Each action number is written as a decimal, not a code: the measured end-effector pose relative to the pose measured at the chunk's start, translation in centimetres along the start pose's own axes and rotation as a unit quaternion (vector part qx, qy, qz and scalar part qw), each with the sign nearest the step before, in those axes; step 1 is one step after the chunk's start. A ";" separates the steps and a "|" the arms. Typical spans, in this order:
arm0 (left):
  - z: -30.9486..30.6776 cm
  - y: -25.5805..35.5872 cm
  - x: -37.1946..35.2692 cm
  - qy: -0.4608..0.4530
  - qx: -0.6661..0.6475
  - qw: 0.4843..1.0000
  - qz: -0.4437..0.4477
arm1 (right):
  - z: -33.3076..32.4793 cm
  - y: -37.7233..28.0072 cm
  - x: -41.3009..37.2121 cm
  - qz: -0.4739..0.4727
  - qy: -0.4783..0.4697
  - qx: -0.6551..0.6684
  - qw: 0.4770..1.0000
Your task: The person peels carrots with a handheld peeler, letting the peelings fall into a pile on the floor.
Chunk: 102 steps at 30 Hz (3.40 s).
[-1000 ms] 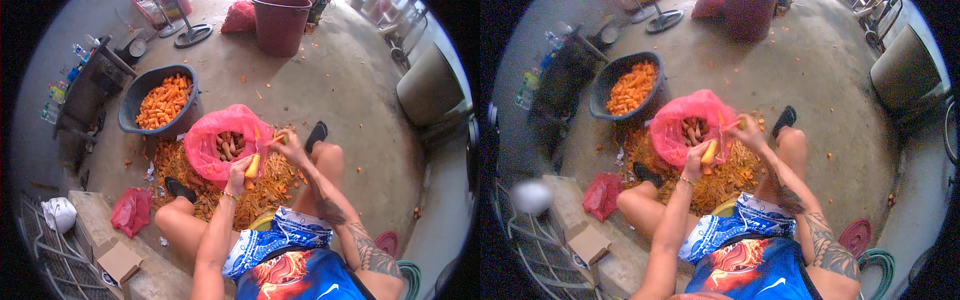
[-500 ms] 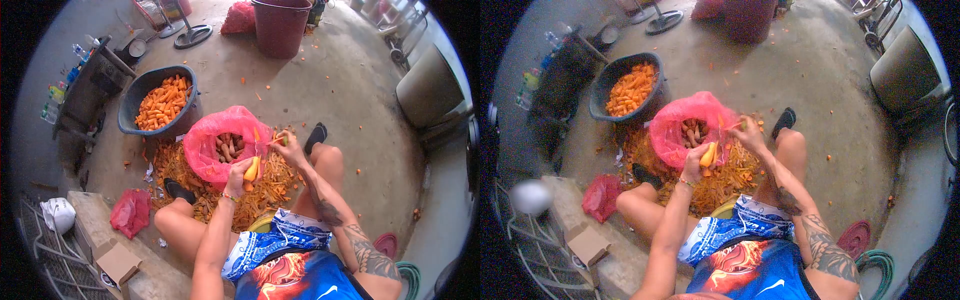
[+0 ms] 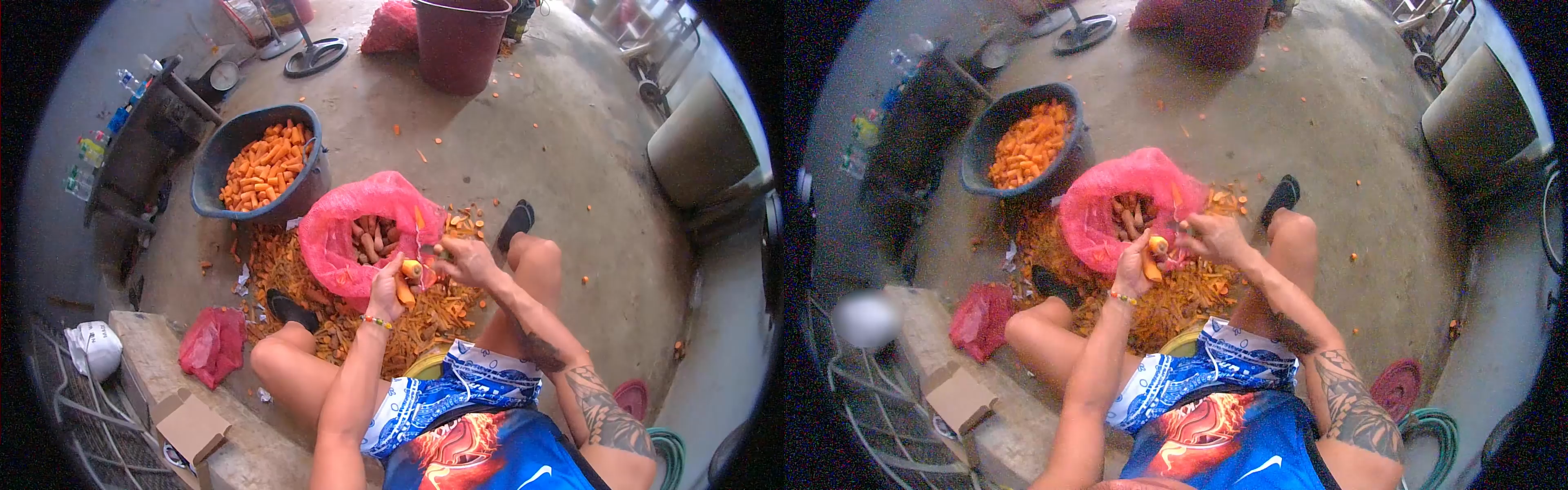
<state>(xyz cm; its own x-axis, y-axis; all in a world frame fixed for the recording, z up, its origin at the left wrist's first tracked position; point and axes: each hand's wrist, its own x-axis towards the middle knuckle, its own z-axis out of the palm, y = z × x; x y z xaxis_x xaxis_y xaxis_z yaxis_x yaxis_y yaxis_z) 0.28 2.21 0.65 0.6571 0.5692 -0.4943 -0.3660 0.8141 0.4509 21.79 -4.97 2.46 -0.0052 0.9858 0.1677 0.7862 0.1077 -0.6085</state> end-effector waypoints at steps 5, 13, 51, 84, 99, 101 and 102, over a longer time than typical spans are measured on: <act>0.3 -0.6 -0.1 -0.028 -0.020 0.999 -0.039 | 0.9 -2.4 -0.2 0.036 -0.040 0.004 0.999; -0.8 -1.9 1.5 -0.005 -0.049 0.996 -0.069 | 1.5 -2.3 -0.7 -0.012 -0.014 -0.032 0.999; -20.0 3.4 20.3 0.270 0.454 0.849 -0.021 | 2.0 0.7 2.4 0.156 -0.212 -0.017 0.965; 0.0 2.0 -2.6 -0.019 0.469 0.870 0.152 | 2.1 -1.0 0.3 0.101 -0.185 0.217 0.953; -2.7 0.4 -1.9 -0.094 0.170 0.981 0.026 | 0.4 0.9 1.8 0.165 0.104 0.234 0.952; 0.4 1.3 -3.0 -0.087 0.157 0.983 0.046 | 1.9 -0.6 0.9 0.033 0.134 0.227 0.964; 0.8 0.8 -2.5 -0.052 0.170 0.982 0.066 | 2.6 -1.4 0.4 -0.039 0.076 0.203 0.975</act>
<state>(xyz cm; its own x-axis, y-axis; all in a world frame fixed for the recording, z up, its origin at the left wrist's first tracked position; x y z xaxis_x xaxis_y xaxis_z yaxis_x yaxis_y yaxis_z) -1.16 1.37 2.82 0.6891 0.6383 -0.3430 -0.2236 0.6376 0.7372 19.08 -4.35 1.34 0.0608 0.9457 0.3193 0.4770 0.2535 -0.8416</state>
